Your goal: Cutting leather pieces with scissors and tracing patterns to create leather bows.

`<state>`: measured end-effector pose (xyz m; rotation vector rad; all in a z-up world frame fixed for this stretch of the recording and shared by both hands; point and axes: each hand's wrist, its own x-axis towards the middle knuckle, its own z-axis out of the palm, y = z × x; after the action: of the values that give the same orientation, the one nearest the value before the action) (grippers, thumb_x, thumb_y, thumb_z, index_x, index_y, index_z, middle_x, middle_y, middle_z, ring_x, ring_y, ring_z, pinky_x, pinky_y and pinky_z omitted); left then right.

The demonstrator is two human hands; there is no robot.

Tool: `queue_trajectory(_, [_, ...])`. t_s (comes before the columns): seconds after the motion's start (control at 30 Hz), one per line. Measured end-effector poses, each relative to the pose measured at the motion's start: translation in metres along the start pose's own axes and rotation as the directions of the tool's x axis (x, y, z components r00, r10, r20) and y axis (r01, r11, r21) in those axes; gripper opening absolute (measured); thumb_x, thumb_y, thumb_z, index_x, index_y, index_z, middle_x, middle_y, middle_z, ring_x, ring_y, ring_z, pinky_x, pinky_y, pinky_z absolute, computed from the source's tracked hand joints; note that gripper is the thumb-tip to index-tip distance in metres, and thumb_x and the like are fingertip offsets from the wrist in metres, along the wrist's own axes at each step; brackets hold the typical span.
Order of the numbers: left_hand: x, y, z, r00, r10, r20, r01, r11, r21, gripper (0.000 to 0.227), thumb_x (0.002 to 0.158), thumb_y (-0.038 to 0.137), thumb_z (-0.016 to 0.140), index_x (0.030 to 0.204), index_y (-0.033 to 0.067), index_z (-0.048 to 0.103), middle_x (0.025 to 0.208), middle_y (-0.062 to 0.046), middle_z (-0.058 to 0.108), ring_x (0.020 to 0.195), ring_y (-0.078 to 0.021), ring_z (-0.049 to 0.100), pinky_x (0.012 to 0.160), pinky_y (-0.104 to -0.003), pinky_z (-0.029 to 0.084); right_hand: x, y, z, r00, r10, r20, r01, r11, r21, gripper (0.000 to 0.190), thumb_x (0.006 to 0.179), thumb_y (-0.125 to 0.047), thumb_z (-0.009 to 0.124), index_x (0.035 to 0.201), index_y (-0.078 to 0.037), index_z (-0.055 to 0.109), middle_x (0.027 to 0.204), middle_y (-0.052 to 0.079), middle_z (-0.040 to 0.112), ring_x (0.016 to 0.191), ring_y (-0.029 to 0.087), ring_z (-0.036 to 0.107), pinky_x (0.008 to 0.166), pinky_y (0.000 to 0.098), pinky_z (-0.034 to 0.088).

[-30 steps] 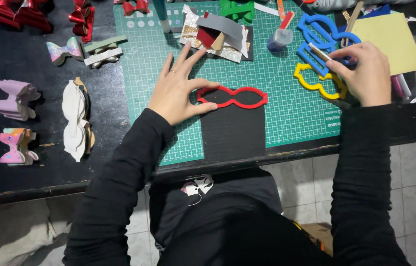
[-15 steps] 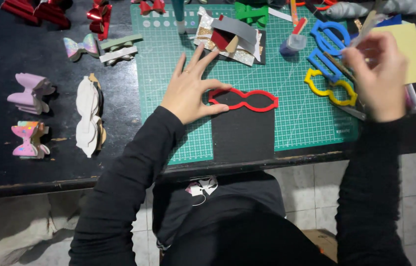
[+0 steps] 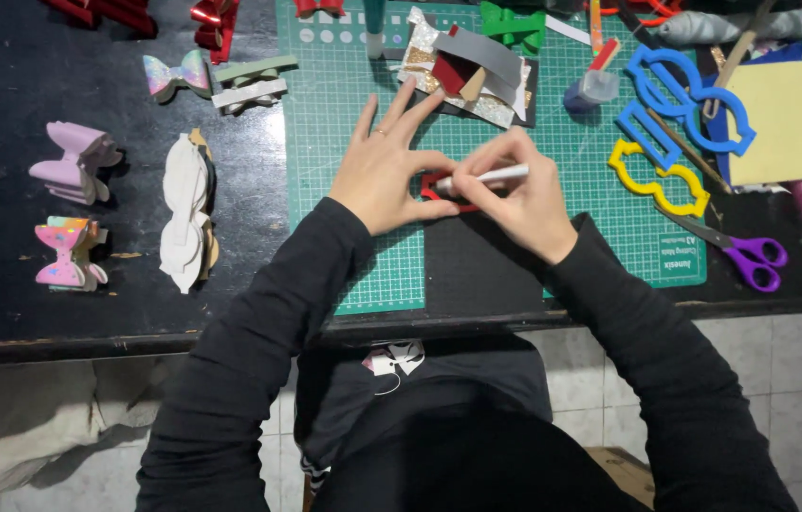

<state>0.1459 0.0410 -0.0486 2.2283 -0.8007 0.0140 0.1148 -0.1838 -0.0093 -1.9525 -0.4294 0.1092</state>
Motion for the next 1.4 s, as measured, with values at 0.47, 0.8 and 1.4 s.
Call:
queue_trajectory(0.47, [0.0, 0.0, 0.0, 1.0, 0.001, -0.016, -0.001, 1.0, -0.03, 0.042, 0.072, 0.053, 0.089, 0.104, 0.028, 0.081, 0.162, -0.014, 0.036, 0.154, -0.0395, 0.019, 0.123, -0.068, 0.012, 0.002, 0.0, 0.011, 0.999, -0.006, -0.047, 0.002, 0.997, -0.08, 0.029, 0.1, -0.003, 0.075, 0.099, 0.0, 0.046, 0.097, 0.014, 0.071, 0.093, 0.019, 0.076, 0.079, 0.0303, 0.063])
queue_trajectory(0.8, [-0.002, 0.001, 0.0, 1.0, 0.002, -0.02, -0.002, 1.0, -0.011, 0.035, 0.075, 0.048, 0.086, 0.103, 0.0282, 0.082, 0.162, -0.014, 0.037, 0.155, -0.0382, 0.018, 0.123, -0.067, 0.013, 0.001, 0.002, 0.014, 0.987, -0.162, -0.009, 0.158, 0.973, -0.166, 0.028, 0.098, -0.001, 0.078, 0.098, -0.001, 0.05, 0.096, 0.015, 0.072, 0.09, 0.022, 0.074, 0.076, 0.0317, 0.06])
queue_trajectory(1.4, [-0.002, 0.0, -0.002, 0.999, 0.022, -0.036, -0.022, 1.0, -0.011, 0.033, 0.078, 0.046, 0.085, 0.105, 0.0283, 0.081, 0.163, -0.013, 0.037, 0.155, -0.0383, 0.019, 0.124, -0.067, 0.013, 0.003, 0.006, 0.016, 0.985, -0.171, -0.023, 0.164, 0.969, -0.186, 0.027, 0.098, -0.001, 0.078, 0.096, -0.002, 0.052, 0.094, 0.013, 0.071, 0.085, 0.02, 0.072, 0.074, 0.0304, 0.059])
